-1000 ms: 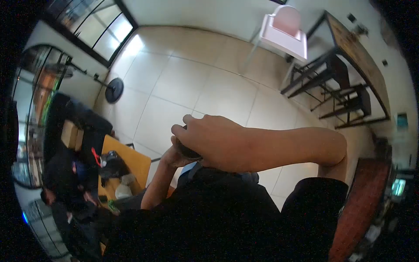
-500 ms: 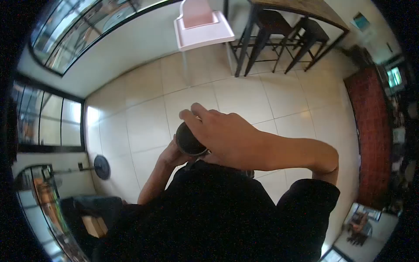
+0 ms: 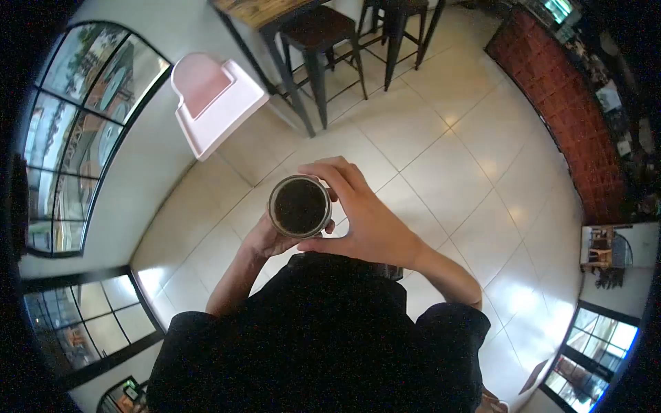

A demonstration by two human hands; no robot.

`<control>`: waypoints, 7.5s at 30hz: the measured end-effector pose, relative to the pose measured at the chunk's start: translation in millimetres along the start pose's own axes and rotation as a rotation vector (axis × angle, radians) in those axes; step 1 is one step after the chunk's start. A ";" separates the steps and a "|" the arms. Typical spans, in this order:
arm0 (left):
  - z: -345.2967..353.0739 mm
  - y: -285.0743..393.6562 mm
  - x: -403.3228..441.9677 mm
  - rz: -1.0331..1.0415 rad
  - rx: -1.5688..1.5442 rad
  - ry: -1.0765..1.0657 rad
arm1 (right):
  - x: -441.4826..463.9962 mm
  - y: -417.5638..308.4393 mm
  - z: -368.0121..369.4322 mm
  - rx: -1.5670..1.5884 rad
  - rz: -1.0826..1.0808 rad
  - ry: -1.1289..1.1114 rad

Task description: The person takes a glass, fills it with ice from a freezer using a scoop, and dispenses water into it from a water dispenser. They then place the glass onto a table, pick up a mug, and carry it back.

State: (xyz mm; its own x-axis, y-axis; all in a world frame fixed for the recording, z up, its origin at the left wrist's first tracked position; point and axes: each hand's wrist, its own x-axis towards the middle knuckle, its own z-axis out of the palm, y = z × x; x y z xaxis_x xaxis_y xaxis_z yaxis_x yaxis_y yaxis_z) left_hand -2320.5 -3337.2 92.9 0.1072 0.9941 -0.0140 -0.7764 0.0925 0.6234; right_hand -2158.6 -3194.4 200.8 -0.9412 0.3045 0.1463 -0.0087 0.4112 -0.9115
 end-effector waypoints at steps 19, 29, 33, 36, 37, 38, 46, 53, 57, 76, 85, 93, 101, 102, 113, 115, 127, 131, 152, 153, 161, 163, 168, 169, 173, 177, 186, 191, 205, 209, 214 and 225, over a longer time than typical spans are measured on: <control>-65.6 40.0 406.4 -0.365 -0.112 -0.195 | 104.2 160.0 -283.3 -0.016 0.146 0.505; -166.9 84.3 635.9 -0.380 0.047 -0.104 | 201.9 243.4 -459.8 0.043 0.091 0.640; -121.6 121.1 739.7 -0.313 0.255 -0.272 | 234.7 273.1 -538.7 0.080 0.151 0.691; -96.1 134.9 813.8 -0.306 0.292 -0.246 | 249.1 306.1 -597.1 0.000 0.159 0.717; -88.6 136.3 840.8 -0.314 0.248 -0.220 | 253.6 317.3 -619.2 -0.010 0.170 0.723; -80.9 138.2 869.0 -0.317 0.203 -0.195 | 258.5 328.9 -644.0 -0.023 0.179 0.725; -56.3 129.5 1075.6 -0.180 0.318 -0.013 | 288.3 411.4 -851.7 -0.059 0.123 0.662; -48.5 139.2 1241.1 -0.254 0.240 0.024 | 327.6 468.0 -1005.7 -0.051 0.102 0.622; -48.1 155.1 1340.8 -0.377 0.064 0.087 | 360.5 509.2 -1081.0 -0.066 0.093 0.636; -127.4 171.6 1753.3 -0.191 -0.407 -0.160 | 525.1 682.7 -1401.4 -0.126 0.098 0.695; -112.9 187.1 1957.4 -0.115 -0.185 -0.102 | 584.4 767.2 -1575.9 -0.132 0.057 0.582; -119.2 235.7 2099.6 0.023 0.132 -0.111 | 659.5 832.2 -1706.4 -0.145 0.035 0.570; -210.2 286.9 2257.5 -0.107 -0.129 -0.022 | 767.4 905.1 -1810.8 -0.059 0.129 0.680; -218.7 299.6 2280.4 -0.180 -0.204 -0.034 | 781.0 914.4 -1823.5 -0.062 0.134 0.709; -257.1 376.2 2506.6 -0.478 -0.276 -0.052 | 902.4 994.8 -1975.1 -0.081 0.270 0.901; -253.4 379.8 2549.3 -0.489 -0.248 -0.031 | 916.8 1011.1 -2006.6 -0.022 0.205 0.946; -193.1 403.7 2788.6 -0.591 -0.135 -0.083 | 947.0 1103.1 -2220.2 -0.129 0.200 1.003; -224.3 371.6 2875.2 -0.649 -0.277 -0.139 | 950.0 1134.1 -2283.7 -0.161 0.267 1.076; -114.8 221.7 3267.3 -1.190 -0.377 -0.433 | 868.7 1281.4 -2591.4 -0.227 0.447 1.476; -108.4 210.5 3279.2 -1.189 -0.367 -0.477 | 859.0 1286.6 -2606.4 -0.267 0.470 1.486; 0.6 75.0 3409.6 -1.194 -0.338 -0.578 | 721.9 1337.0 -2749.2 -0.434 0.490 1.571; 29.5 38.5 3435.6 -1.239 -0.365 -0.562 | 692.1 1339.5 -2778.7 -0.389 0.519 1.617; 94.6 -33.6 3495.7 -1.316 -0.409 -0.602 | 619.2 1356.6 -2849.7 -0.336 0.473 1.688; 105.6 -46.9 3506.1 -1.295 -0.369 -0.623 | 603.5 1360.0 -2862.9 -0.320 0.475 1.704; 143.5 -110.4 3552.9 -1.239 -0.234 -0.686 | 540.6 1379.0 -2918.7 -0.311 0.514 1.740; 202.5 -175.9 3607.1 -1.308 -0.164 -0.687 | 470.5 1399.0 -2976.5 -0.352 0.580 1.769; 332.0 -346.2 3715.5 -1.556 -0.189 -0.720 | 302.1 1429.7 -3103.2 -0.402 0.712 1.858; 406.2 -436.4 3755.5 -1.553 -0.160 -0.838 | 206.5 1441.8 -3165.7 -0.303 0.673 1.950; 617.8 -739.9 3813.2 -1.572 -0.127 -0.785 | -134.9 1457.3 -3312.2 -0.335 0.698 1.919; 671.4 -828.7 3836.4 -1.522 -0.151 -0.893 | -228.5 1463.9 -3353.6 -0.389 0.663 1.941; 752.1 -946.8 3864.5 -1.654 -0.322 -0.837 | -351.4 1469.4 -3398.3 -0.527 0.761 1.948; 948.9 -1183.2 3893.6 -1.906 -0.301 -0.642 | -618.7 1458.1 -3490.1 -0.418 0.740 2.131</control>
State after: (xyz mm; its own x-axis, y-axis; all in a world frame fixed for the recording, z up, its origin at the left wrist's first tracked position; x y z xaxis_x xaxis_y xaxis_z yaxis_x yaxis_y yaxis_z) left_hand -395.3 371.1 42.9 0.8542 -0.5108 -0.0972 0.5155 0.8564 0.0299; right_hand -410.4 215.4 122.8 0.8394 0.4812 0.2528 0.3640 -0.1521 -0.9189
